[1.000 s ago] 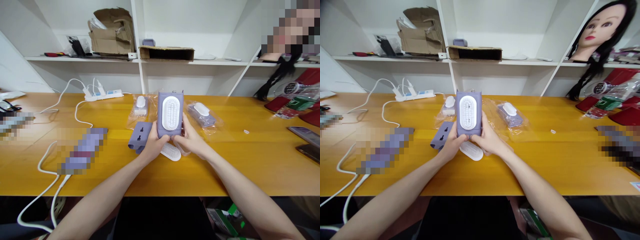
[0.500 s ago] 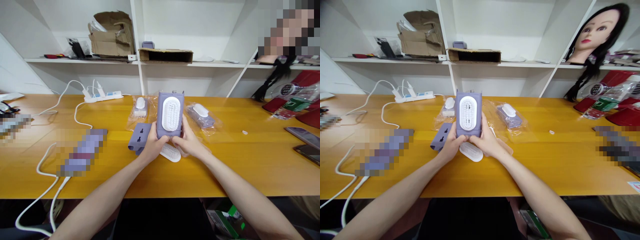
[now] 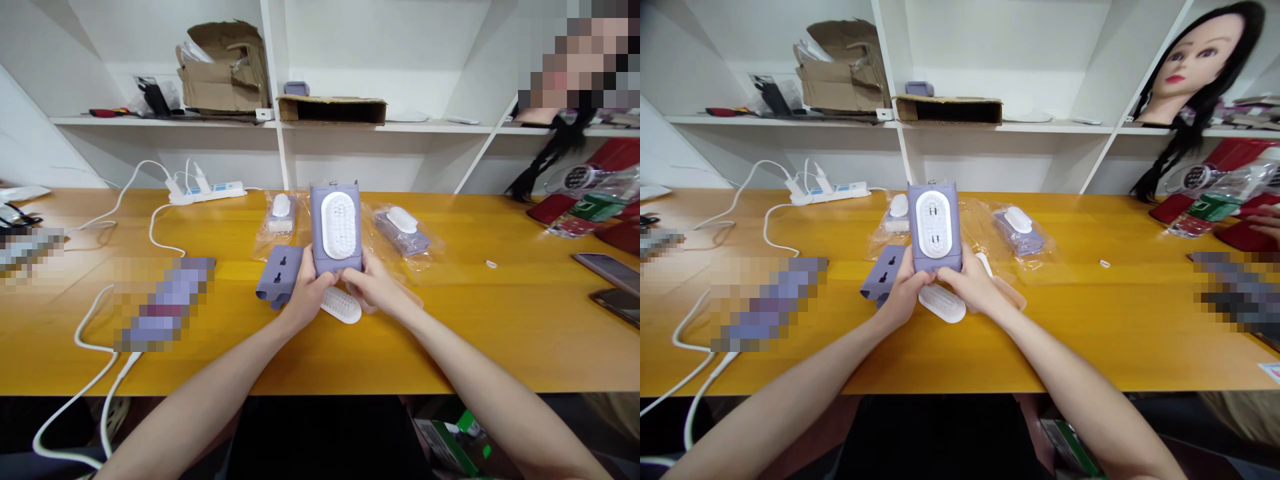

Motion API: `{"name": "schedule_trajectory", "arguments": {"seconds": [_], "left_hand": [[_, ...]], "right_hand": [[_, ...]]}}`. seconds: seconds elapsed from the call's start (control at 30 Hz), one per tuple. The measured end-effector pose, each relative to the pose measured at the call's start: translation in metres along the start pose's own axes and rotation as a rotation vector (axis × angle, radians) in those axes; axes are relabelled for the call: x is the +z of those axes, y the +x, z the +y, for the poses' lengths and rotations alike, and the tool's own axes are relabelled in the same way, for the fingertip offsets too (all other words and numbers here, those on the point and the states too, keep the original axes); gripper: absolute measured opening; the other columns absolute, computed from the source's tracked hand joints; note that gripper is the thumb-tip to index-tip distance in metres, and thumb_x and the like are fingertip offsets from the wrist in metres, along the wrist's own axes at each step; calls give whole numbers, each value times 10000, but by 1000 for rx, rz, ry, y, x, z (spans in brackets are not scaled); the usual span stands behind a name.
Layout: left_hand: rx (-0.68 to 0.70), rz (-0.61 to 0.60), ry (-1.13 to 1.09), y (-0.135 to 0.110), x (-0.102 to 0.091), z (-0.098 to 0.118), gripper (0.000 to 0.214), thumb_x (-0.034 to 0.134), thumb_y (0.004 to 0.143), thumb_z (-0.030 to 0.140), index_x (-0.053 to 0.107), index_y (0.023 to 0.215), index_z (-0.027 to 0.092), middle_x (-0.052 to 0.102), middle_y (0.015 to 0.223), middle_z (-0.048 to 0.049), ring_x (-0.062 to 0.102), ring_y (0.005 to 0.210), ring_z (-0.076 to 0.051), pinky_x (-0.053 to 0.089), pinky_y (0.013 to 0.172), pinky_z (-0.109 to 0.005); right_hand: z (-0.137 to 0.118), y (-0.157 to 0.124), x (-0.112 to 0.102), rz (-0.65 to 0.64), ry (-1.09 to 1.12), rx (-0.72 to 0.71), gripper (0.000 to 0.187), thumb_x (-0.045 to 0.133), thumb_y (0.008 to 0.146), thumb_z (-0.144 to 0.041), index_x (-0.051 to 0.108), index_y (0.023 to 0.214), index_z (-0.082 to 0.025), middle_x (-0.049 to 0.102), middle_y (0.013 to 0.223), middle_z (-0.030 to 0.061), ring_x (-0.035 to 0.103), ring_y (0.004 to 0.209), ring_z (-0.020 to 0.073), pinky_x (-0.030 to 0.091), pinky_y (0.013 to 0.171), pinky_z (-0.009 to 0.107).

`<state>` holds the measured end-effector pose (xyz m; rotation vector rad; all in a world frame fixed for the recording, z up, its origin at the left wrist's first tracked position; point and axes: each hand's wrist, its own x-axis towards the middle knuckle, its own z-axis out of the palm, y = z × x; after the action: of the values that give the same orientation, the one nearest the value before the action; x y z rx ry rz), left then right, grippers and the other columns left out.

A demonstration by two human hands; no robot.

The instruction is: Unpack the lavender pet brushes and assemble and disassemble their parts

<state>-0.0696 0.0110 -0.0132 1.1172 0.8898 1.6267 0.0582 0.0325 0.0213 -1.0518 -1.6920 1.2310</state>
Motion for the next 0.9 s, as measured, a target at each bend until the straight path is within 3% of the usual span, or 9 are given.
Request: {"name": "schedule_trajectory", "arguments": {"seconds": [0.2,0.43,0.53,0.67,0.77,0.9], "left_hand": [[-99,8,-33,1,2,2,439,593,593,219,471,1013,193,588,926,-22,553,779,-169,458,708,-317],[-93,50,-4,2,0,2,423,634,651,244,531,1059,202,626,998,-27,585,907,-189,456,781,-307],[-126,50,-36,4,-2,6,412,645,710,305,536,1094,202,643,1012,-37,604,883,-184,461,763,-310],[-146,78,-114,6,-2,14,390,695,698,330,561,1030,173,661,952,-43,622,823,-172,469,748,-305],[-158,134,-165,8,-3,17,354,716,675,332,574,958,174,659,908,-24,620,772,-151,466,713,-284],[-174,242,-260,12,-7,19,318,725,650,320,577,897,185,652,876,-8,628,794,-150,472,699,-269]], "right_hand": [[1,4,0,43,11,-56,335,612,612,-263,543,930,-184,592,800,7,530,740,182,444,687,328],[0,6,-3,20,25,-84,402,670,642,-287,546,1009,-184,655,1015,71,596,935,248,483,836,393],[-3,4,-7,-98,90,-124,416,703,671,-337,525,1025,-211,660,988,59,616,904,227,508,788,367],[-9,5,-21,-244,-26,-85,256,592,814,-451,527,909,-222,592,692,-12,536,551,136,422,515,275],[-13,12,-39,-139,-229,-85,331,449,881,-518,520,786,-209,543,614,-18,468,451,115,353,469,272],[-15,20,-62,169,-737,-94,162,548,805,-332,567,721,-195,596,634,32,526,584,168,359,552,300]]}}
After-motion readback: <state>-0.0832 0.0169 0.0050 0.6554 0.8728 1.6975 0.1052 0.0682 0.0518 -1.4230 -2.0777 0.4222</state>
